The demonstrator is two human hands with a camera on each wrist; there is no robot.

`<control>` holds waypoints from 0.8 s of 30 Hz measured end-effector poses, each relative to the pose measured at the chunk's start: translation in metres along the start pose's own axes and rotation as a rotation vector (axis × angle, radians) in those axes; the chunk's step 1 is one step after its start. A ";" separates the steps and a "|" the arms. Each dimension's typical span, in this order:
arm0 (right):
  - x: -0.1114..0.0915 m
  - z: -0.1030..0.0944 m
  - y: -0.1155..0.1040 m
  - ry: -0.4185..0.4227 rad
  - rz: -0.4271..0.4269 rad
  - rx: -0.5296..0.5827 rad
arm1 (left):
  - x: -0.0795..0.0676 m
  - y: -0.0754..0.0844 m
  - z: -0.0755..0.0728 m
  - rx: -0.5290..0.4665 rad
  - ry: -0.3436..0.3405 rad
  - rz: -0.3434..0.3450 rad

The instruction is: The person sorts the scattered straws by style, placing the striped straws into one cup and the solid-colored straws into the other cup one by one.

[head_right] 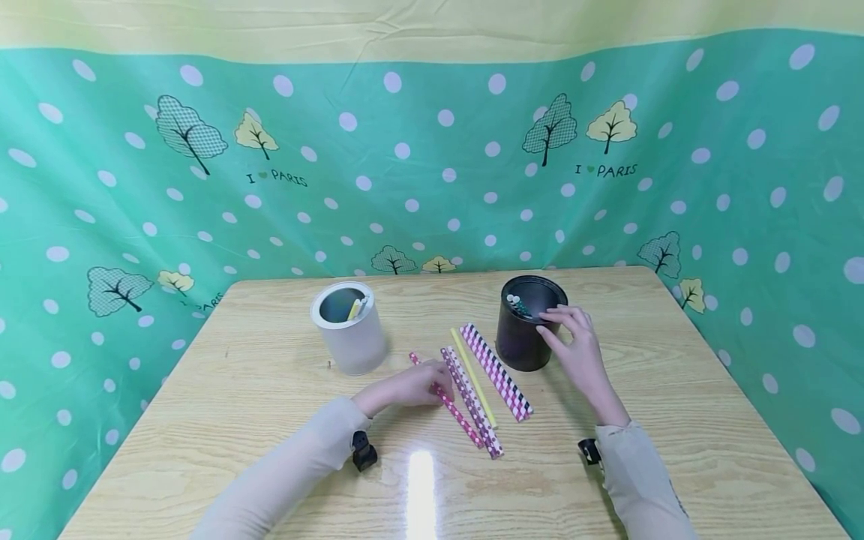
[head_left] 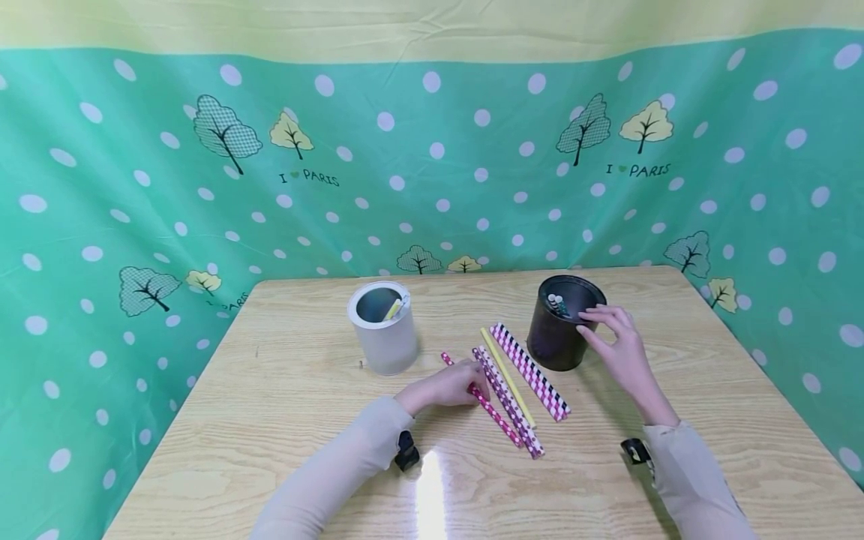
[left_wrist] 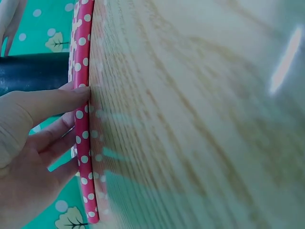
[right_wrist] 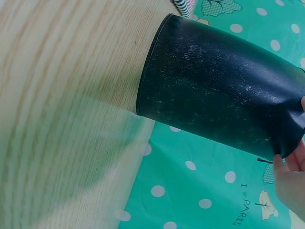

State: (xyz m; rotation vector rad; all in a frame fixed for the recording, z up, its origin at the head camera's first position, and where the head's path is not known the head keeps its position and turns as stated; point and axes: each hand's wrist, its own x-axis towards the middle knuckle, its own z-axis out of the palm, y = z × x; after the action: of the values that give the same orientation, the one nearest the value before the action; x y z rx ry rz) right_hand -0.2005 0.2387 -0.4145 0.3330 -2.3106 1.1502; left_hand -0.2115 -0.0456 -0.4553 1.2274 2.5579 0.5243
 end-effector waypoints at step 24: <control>-0.001 -0.001 -0.003 -0.004 0.006 -0.005 | 0.001 0.001 0.001 -0.029 0.097 -0.003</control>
State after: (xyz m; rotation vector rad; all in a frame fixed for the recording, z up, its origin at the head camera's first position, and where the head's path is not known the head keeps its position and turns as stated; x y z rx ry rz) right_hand -0.1984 0.2378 -0.4126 0.3276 -2.3188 1.1478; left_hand -0.2106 -0.0443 -0.4562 1.2159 2.6213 0.6327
